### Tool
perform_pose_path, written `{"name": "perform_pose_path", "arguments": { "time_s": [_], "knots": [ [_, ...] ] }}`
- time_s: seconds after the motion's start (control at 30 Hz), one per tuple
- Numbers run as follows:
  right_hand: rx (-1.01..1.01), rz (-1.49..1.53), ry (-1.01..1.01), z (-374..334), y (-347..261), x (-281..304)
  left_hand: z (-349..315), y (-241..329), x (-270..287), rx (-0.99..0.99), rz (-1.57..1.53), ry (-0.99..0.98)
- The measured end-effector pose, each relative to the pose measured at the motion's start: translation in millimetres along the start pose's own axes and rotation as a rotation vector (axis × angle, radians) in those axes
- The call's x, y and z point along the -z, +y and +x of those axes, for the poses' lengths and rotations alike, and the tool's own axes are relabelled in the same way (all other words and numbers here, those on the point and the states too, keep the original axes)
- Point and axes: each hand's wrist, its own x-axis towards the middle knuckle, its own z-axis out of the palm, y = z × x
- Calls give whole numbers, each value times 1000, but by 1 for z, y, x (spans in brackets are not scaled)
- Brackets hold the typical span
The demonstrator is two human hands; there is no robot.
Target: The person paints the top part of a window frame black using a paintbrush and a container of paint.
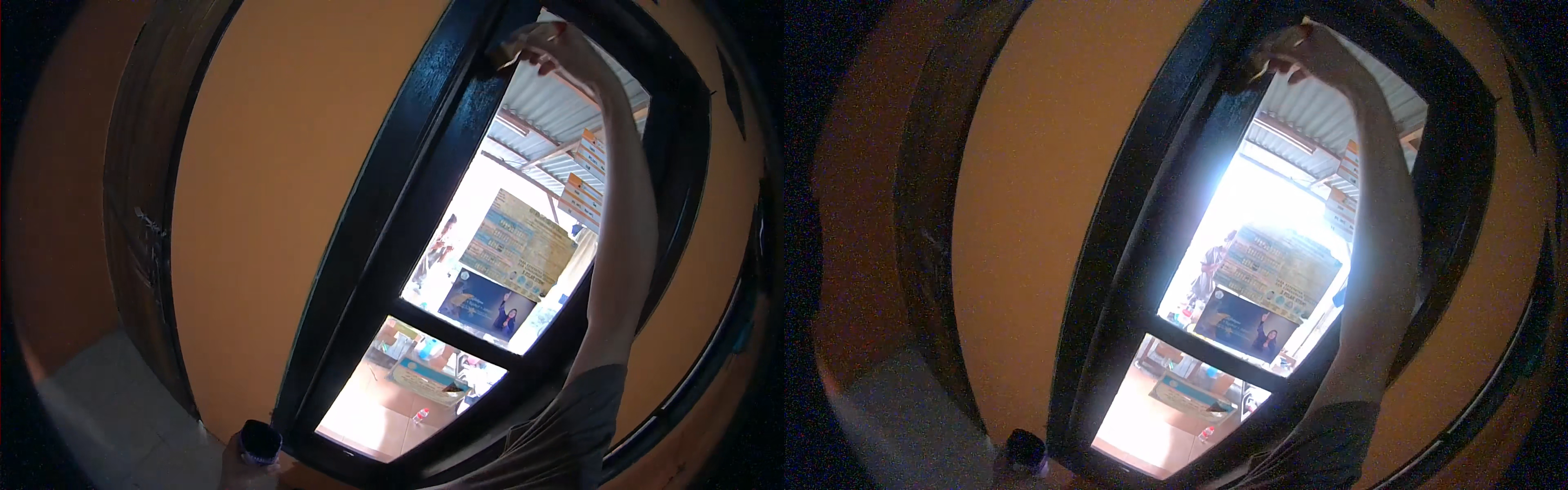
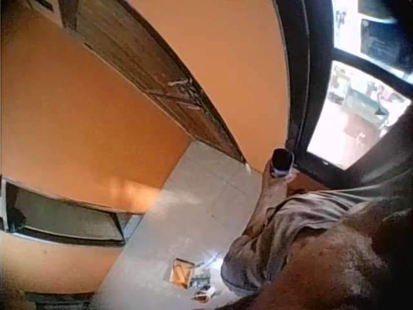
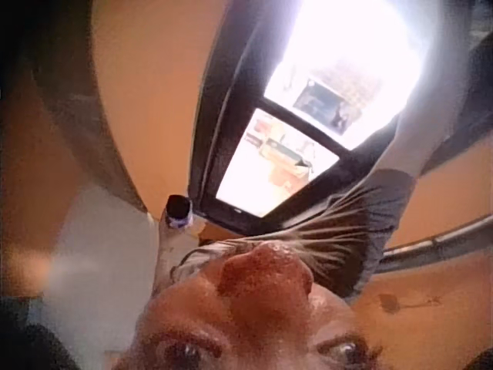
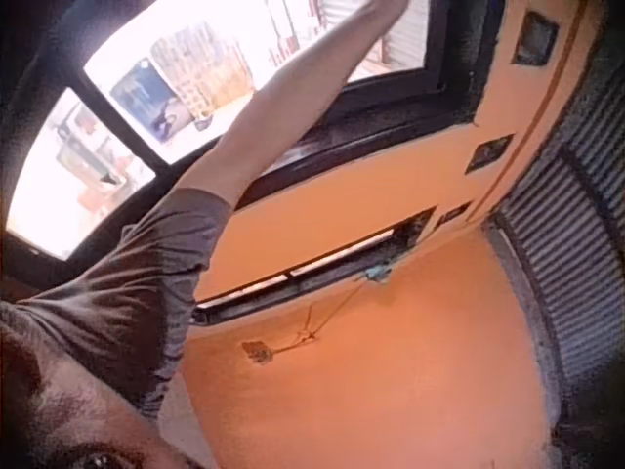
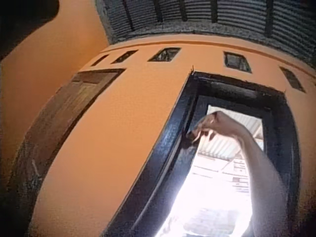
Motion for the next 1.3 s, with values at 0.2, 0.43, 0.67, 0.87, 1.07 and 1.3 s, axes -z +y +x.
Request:
{"name": "perform_pose_path", "arguments": {
  "time_s": [0.2, 0.43, 0.67, 0.87, 1.07, 1.3],
  "knots": [
    [-94, -172, 163, 39, -29, 51, 32, 32, 11, 50, -62, -15],
    [-32, -425, 453, 78, -13, 64, 41, 48, 34, 96, -93, -9],
    [436, -949, 439, 28, 30, 0, 47, 48, 47, 101, -133, -33],
    [273, -882, 321, -66, -29, -66, 51, 39, 62, 85, -178, -75],
    [409, -957, 434, -56, -35, -61, 49, 43, 66, 109, -185, -76],
    [397, -1069, 498, 0, 10, -26, 47, 41, 63, 127, -216, -104]
  ]
}}
